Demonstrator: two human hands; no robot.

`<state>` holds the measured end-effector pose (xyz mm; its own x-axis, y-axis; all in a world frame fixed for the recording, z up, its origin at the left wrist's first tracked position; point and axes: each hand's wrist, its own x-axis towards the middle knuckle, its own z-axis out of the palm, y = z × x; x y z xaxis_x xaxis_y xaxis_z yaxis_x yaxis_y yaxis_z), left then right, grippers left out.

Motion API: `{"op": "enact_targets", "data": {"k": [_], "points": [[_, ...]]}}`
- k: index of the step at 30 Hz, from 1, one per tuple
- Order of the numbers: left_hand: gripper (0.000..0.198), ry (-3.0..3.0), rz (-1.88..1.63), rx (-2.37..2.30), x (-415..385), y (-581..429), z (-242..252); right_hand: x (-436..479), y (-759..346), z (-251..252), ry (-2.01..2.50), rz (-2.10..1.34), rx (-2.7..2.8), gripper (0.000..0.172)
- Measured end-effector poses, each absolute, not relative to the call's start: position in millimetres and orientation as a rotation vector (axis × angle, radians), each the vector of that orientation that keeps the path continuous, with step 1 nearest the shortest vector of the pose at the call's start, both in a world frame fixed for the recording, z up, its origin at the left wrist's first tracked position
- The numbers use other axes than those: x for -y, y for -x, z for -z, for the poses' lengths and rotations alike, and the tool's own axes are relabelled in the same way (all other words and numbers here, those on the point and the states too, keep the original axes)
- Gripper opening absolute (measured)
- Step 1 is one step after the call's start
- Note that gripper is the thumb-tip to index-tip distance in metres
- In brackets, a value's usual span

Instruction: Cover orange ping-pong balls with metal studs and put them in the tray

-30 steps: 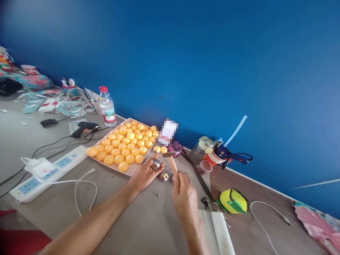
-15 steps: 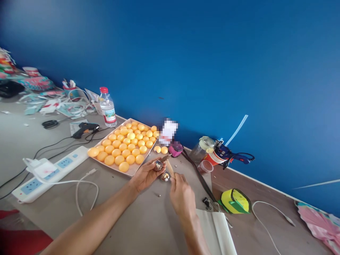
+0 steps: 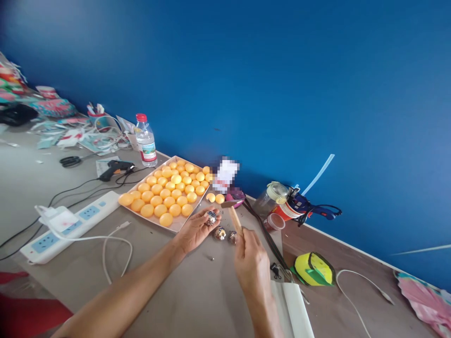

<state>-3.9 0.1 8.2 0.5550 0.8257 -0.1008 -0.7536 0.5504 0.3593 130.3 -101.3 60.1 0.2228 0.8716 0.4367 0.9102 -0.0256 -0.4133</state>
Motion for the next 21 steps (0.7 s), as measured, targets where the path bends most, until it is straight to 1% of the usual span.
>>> {"op": "enact_targets", "data": {"k": [3, 7, 12, 18, 21], "points": [[0.023, -0.286, -0.964, -0.288, -0.8, 3.7, -6.7, 103.2, -128.2, -60.4, 1.857, 0.114, 1.631, 0.021], [0.025, -0.315, -0.922, -0.329, 1.5, 2.9, -7.3, 101.4, -125.6, -54.4, 2.021, 0.008, 1.766, 0.022], [0.034, -0.373, -0.969, -0.378, 4.0, -1.8, -8.0, 101.4, -129.4, -58.6, 1.865, 0.110, 1.660, 0.023], [0.028, -0.491, -0.970, -0.436, 4.3, -6.0, 0.5, 99.7, -130.4, -54.4, 2.025, 0.000, 1.763, 0.020], [0.029, -0.521, -0.987, -0.434, 4.5, -5.0, -0.8, 101.8, -133.8, -58.5, 1.931, 0.084, 1.681, 0.020]]}}
